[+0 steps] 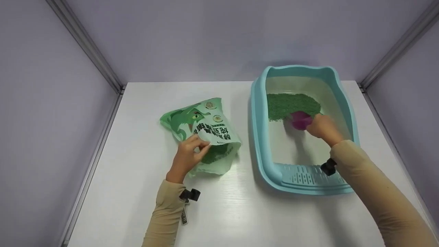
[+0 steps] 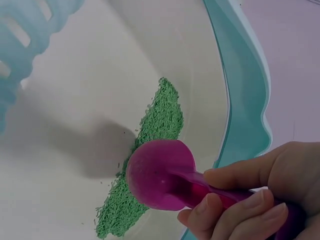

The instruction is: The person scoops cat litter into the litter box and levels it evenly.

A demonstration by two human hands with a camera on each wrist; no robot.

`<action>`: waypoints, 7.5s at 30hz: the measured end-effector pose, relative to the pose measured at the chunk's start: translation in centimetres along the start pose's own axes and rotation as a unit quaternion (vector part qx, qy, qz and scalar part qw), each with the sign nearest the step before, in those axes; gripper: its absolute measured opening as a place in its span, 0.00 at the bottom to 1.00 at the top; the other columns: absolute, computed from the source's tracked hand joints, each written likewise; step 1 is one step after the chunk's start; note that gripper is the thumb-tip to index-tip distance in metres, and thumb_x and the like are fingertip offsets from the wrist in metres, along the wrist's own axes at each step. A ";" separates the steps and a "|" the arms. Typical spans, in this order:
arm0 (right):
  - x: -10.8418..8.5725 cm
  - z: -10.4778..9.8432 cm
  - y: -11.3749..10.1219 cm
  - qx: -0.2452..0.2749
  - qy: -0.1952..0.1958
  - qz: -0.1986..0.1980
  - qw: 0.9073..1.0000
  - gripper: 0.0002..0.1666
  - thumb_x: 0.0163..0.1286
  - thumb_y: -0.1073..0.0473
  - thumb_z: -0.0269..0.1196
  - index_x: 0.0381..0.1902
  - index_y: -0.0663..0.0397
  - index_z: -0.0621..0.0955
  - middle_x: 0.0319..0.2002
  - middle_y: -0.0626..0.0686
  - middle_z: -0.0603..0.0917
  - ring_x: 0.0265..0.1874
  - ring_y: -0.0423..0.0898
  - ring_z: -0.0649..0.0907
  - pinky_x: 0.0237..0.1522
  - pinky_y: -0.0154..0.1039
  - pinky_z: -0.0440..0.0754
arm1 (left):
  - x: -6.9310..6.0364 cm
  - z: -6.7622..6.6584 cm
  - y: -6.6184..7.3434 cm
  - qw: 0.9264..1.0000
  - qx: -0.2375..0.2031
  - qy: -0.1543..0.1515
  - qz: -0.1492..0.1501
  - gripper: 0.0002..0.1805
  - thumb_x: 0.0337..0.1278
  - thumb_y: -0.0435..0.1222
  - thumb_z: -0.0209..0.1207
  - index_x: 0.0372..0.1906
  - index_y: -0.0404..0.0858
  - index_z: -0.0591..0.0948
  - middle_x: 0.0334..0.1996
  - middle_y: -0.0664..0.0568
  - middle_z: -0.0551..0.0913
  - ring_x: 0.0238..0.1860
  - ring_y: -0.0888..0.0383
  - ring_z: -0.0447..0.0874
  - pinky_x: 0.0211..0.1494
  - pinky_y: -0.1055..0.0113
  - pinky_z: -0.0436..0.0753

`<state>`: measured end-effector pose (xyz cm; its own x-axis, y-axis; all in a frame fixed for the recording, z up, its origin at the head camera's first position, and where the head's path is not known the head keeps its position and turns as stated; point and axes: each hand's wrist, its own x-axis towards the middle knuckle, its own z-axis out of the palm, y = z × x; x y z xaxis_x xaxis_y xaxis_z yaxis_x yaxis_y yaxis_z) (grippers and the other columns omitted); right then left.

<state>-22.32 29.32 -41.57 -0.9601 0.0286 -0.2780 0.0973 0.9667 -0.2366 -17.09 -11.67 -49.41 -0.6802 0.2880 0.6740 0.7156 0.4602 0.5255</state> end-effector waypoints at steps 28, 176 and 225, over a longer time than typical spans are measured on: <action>-1.6 1.7 0.8 0.004 0.018 -0.020 1.000 0.14 0.61 0.59 0.52 0.18 0.58 0.68 0.17 0.52 0.67 0.19 0.48 0.65 0.19 0.38 0.61 | -0.2 0.1 -0.2 1.000 0.009 -0.006 -0.016 0.04 0.46 0.24 0.68 0.30 0.33 0.87 0.22 0.47 0.79 0.24 0.57 0.81 0.25 0.62 0.82; -13.4 9.0 -6.7 0.130 0.017 -0.186 0.974 0.08 0.58 0.64 0.67 0.29 0.63 0.78 0.18 0.49 0.73 0.18 0.39 0.68 0.20 0.28 0.63 | 2.4 -2.1 0.0 0.983 -0.033 -0.153 -0.094 0.04 0.54 0.32 0.66 0.29 0.34 0.87 0.25 0.45 0.84 0.29 0.53 0.83 0.36 0.63 0.86; -11.8 13.1 -12.9 0.087 -0.003 -0.165 0.983 0.15 0.63 0.61 0.62 0.19 0.61 0.74 0.15 0.52 0.72 0.16 0.44 0.67 0.17 0.35 0.61 | 2.0 -1.9 -0.1 0.985 -0.035 -0.140 -0.089 0.04 0.54 0.32 0.66 0.29 0.34 0.87 0.25 0.45 0.84 0.28 0.53 0.83 0.36 0.64 0.85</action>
<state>-8.77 13.13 -47.41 -0.9456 -0.2804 -0.1649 -0.1747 0.8654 -0.4697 -18.22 -12.73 -47.15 -0.8065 0.4333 0.4022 0.5828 0.4686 0.6639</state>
